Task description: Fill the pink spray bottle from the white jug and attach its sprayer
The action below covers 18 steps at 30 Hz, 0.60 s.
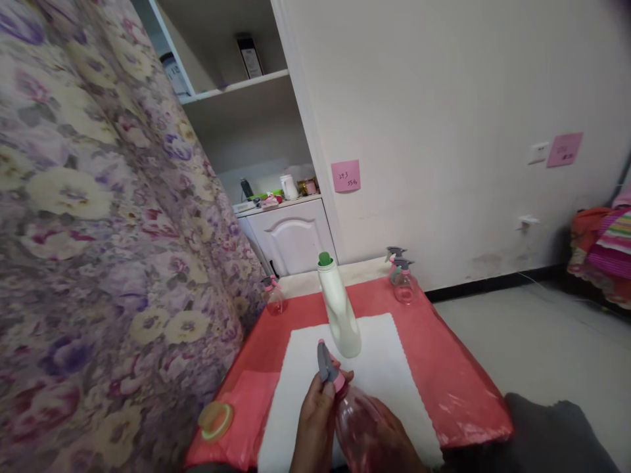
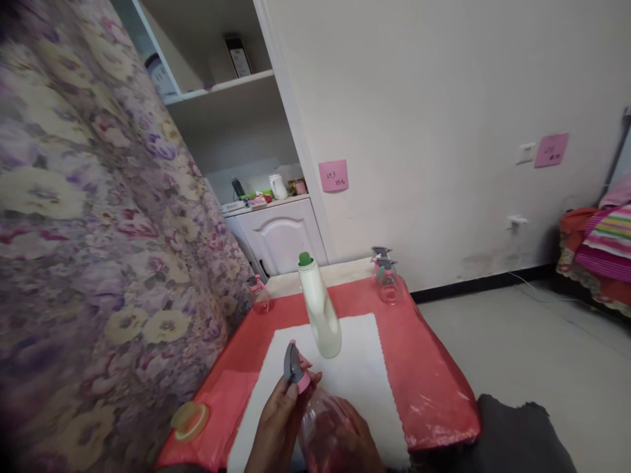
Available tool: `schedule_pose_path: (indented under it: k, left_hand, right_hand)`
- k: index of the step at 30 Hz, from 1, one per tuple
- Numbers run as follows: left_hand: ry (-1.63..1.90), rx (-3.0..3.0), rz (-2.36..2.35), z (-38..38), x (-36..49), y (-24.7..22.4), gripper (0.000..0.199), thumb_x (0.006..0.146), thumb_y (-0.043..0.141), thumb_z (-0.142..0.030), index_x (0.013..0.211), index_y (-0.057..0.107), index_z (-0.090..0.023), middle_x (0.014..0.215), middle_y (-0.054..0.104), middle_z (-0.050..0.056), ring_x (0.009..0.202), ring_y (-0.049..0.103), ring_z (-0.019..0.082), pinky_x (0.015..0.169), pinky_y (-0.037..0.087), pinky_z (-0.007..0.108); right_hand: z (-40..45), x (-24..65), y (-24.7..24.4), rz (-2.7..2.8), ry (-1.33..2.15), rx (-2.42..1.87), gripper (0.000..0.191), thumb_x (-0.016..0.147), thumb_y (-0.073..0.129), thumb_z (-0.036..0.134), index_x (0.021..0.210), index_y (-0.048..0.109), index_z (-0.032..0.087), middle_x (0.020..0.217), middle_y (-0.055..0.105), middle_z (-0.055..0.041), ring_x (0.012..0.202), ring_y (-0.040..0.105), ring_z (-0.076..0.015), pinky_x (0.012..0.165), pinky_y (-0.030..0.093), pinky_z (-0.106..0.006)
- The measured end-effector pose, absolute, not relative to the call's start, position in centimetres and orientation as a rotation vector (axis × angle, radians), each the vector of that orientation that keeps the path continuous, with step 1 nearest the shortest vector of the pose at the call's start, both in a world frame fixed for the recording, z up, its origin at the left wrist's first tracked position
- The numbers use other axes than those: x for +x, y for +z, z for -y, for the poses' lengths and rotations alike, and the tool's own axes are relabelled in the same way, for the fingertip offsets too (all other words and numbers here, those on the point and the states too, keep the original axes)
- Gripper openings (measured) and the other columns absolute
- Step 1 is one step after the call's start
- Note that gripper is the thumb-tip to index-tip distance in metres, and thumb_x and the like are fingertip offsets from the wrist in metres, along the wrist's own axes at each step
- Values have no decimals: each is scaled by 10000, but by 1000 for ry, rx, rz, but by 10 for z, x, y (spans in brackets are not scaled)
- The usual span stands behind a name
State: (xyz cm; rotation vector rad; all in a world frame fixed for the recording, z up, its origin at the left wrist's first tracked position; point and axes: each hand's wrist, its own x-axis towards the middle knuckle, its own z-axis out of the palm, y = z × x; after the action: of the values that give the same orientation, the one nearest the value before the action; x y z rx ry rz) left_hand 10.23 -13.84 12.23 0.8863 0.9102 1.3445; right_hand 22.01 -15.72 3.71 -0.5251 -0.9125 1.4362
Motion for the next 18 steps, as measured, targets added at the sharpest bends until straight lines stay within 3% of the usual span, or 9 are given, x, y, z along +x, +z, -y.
schedule_pose_path:
  k: [4, 13, 18]
  left_hand:
    - [1354, 947, -951, 142, 104, 121, 413, 820, 666, -406, 1154, 650, -165, 1082, 729, 121, 1104, 627, 279, 1065, 353, 441]
    - [1375, 986, -1051, 137, 97, 117, 354, 807, 689, -394, 1075, 665, -165, 1001, 744, 103, 1015, 652, 249, 960, 429, 375]
    - [1373, 1003, -1143, 140, 97, 125, 394, 766, 726, -410, 1065, 667, -162, 976, 750, 93, 994, 664, 253, 929, 450, 364]
  right_hand:
    - [148, 228, 29, 970, 1476, -485, 631, 676, 681, 627, 1169, 653, 234, 1184, 703, -101, 1123, 627, -342, 1006, 460, -467]
    - [152, 232, 15, 1094, 1264, -740, 688, 607, 736, 579, 1171, 642, 197, 1156, 716, -125, 1102, 638, -362, 944, 518, -443]
    - [155, 219, 3, 1054, 1085, -833, 721, 603, 729, 585, 1205, 608, 209, 1200, 684, -119, 1128, 621, -349, 988, 491, -417]
